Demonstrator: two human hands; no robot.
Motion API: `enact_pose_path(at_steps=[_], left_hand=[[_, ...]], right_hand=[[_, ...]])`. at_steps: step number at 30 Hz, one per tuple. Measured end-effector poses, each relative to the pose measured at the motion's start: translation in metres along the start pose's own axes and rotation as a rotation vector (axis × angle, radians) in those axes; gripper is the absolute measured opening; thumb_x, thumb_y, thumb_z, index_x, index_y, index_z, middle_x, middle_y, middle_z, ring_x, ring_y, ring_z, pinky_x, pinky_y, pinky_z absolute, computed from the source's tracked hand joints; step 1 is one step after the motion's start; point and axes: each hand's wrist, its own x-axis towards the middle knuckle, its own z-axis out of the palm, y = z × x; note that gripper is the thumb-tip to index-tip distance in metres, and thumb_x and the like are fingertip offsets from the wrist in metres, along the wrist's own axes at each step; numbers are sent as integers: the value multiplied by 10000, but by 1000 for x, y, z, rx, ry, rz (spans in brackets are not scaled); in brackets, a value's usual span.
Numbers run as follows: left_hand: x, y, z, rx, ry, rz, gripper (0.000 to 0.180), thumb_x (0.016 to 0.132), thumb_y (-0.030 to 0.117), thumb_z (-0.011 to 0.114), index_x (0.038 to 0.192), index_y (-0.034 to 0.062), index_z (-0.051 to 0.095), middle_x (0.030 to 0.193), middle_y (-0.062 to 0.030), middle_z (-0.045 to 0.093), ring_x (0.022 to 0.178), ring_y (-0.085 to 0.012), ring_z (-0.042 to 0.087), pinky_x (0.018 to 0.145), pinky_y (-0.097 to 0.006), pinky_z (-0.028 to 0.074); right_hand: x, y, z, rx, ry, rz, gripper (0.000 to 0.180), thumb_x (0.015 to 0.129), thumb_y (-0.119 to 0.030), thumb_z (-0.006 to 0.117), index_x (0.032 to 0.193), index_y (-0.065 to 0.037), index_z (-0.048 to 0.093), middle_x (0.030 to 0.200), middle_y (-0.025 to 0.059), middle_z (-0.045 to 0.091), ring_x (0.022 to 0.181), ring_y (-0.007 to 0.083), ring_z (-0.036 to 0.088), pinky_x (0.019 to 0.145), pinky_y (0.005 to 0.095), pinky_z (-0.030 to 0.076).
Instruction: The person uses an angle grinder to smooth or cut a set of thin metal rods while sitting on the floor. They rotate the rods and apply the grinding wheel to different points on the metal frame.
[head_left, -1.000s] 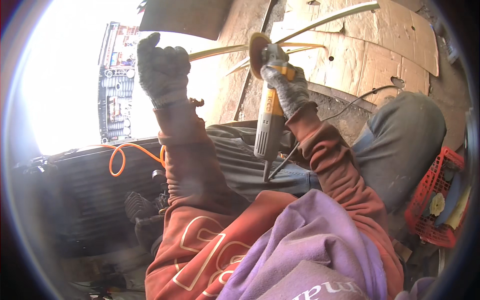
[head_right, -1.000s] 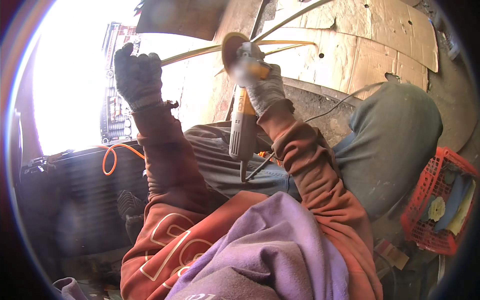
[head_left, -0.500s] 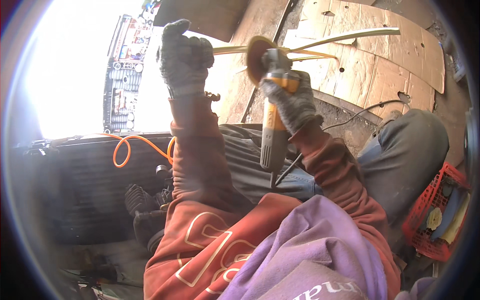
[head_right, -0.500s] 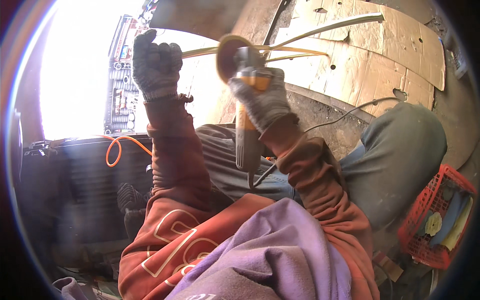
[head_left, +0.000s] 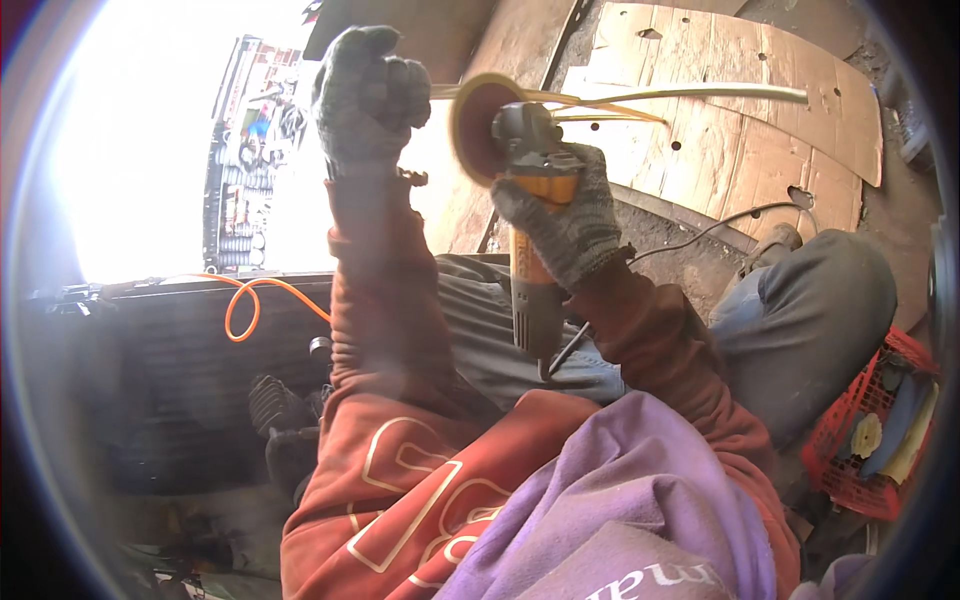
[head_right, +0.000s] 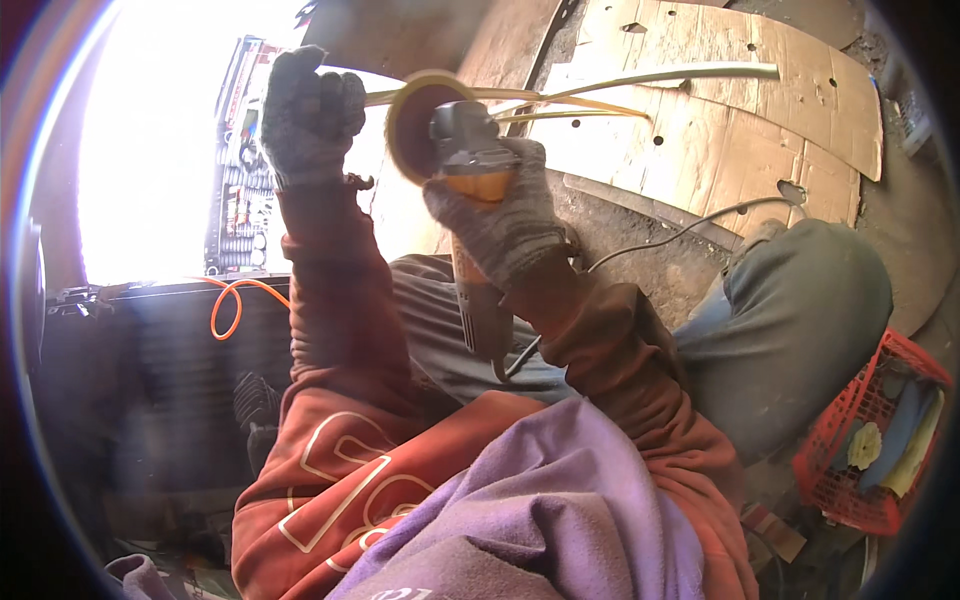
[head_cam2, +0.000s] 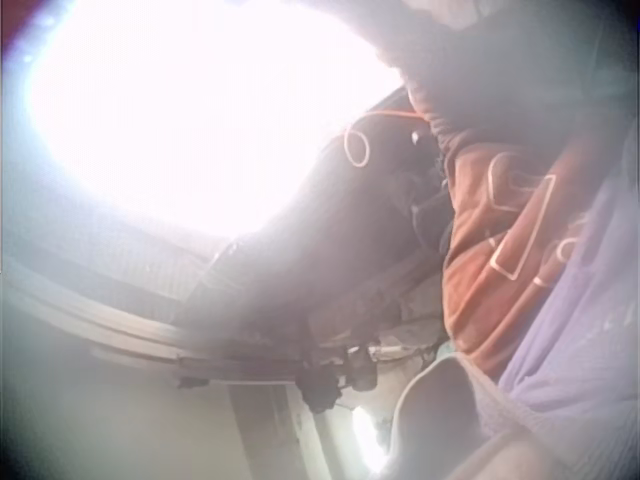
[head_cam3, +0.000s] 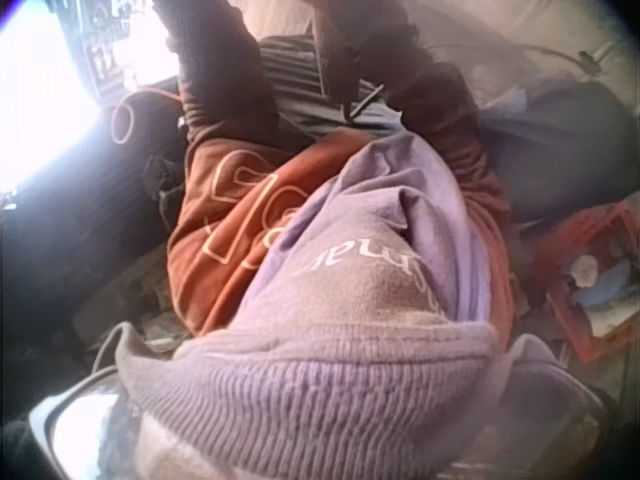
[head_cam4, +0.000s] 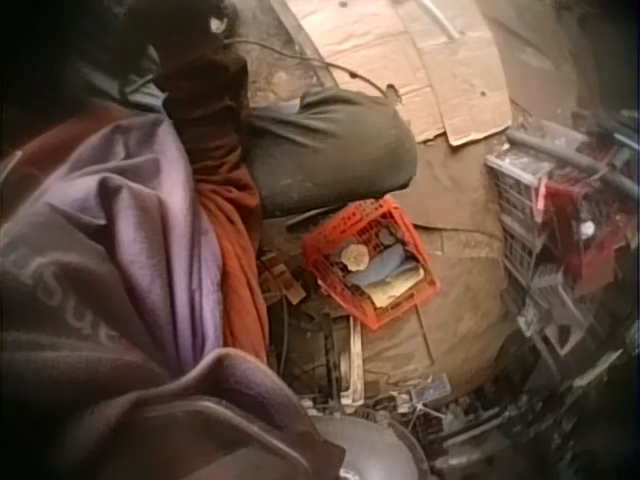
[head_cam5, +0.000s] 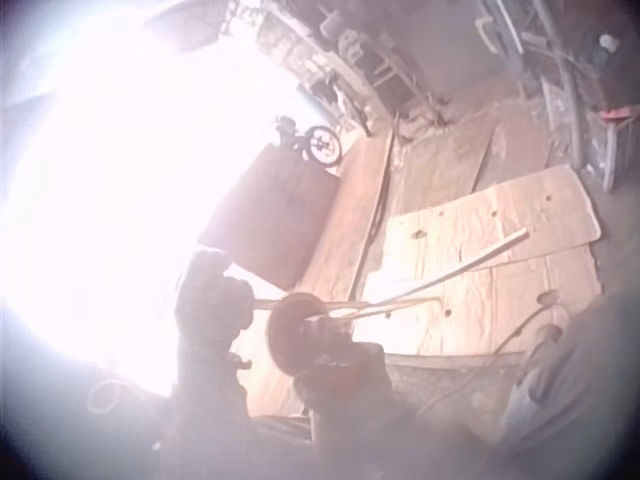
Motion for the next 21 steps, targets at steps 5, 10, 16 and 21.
enact_pose_path(at_steps=[5, 10, 16, 21], left_hand=[[59, 4, -14, 123, 170, -9, 234, 938, 246, 536, 1005, 22, 540, 587, -14, 399, 487, -130, 428, 647, -358, 526], [42, -4, -22, -102, 459, 37, 174, 918, 226, 568, 815, 116, 483, 497, 34, 264, 413, -102, 270, 430, -268, 286], [22, -7, 1, -35, 453, 47, 258, 886, 145, 574, 662, 126, 448, 500, 52, 280, 391, -79, 254, 389, -247, 268], [7, -2, 19, -112, 312, 21, 169, 886, 135, 569, 732, 93, 514, 496, 56, 295, 383, -76, 266, 371, -245, 271]], right_hand=[[9, -20, -22, -76, 135, 169, 507, 767, -139, 773, 1129, -49, 429, 964, 72, 613, 815, 128, 603, 732, 282, 523], [7, 5, -14, 22, 151, 38, 508, 770, -149, 774, 1131, -52, 431, 975, 67, 607, 821, 124, 598, 726, 278, 518], [0, 3, 1, 54, 36, 45, 508, 770, -98, 766, 1138, -58, 419, 1004, 70, 596, 860, 135, 600, 769, 294, 527], [-5, 15, 10, -107, 59, -123, 464, 779, -61, 746, 1120, -71, 431, 984, 70, 601, 878, 151, 612, 773, 299, 538]])
